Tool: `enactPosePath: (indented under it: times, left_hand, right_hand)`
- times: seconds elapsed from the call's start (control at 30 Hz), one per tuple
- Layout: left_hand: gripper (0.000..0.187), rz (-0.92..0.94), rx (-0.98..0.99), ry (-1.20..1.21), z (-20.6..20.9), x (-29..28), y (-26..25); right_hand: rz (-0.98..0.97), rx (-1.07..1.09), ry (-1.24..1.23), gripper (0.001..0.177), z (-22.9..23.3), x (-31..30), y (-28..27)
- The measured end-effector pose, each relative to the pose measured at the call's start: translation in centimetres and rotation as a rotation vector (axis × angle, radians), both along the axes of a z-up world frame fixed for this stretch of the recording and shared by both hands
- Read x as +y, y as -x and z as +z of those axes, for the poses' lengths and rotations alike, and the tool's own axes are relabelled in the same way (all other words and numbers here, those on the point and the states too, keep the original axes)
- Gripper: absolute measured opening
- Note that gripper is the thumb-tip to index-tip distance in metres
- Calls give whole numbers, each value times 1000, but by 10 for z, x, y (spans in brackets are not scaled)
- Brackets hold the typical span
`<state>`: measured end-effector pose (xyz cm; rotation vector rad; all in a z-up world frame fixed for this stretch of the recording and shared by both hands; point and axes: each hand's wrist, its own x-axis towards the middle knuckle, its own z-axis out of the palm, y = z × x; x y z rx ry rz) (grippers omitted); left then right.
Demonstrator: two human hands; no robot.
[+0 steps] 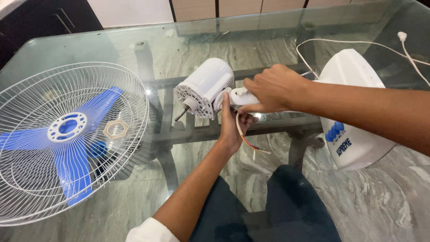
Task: The person assembles a table fan by inserting a screw into the motor housing and tightening it with a screwdriver. They then attach the motor to the fan neck and secure it with additional screws, aligning the components on a glass table.
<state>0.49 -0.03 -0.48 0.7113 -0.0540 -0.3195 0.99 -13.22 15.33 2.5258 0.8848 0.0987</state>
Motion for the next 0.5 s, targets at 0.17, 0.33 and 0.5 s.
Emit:
enactPosePath:
  times: [0.17, 0.33, 0.5]
  left_hand:
    - [63, 73, -99, -1, -15, -9, -7]
    - [69, 240, -82, -262, -8, -13, 3]
    - [57, 441, -391, -883, 19, -10, 42]
  right_hand:
    - [-65, -7, -14, 91, -13, -1, 0]
    - [-96, 98, -16, 76, -14, -10, -13]
    - [7, 86, 12, 72, -6, -33, -34]
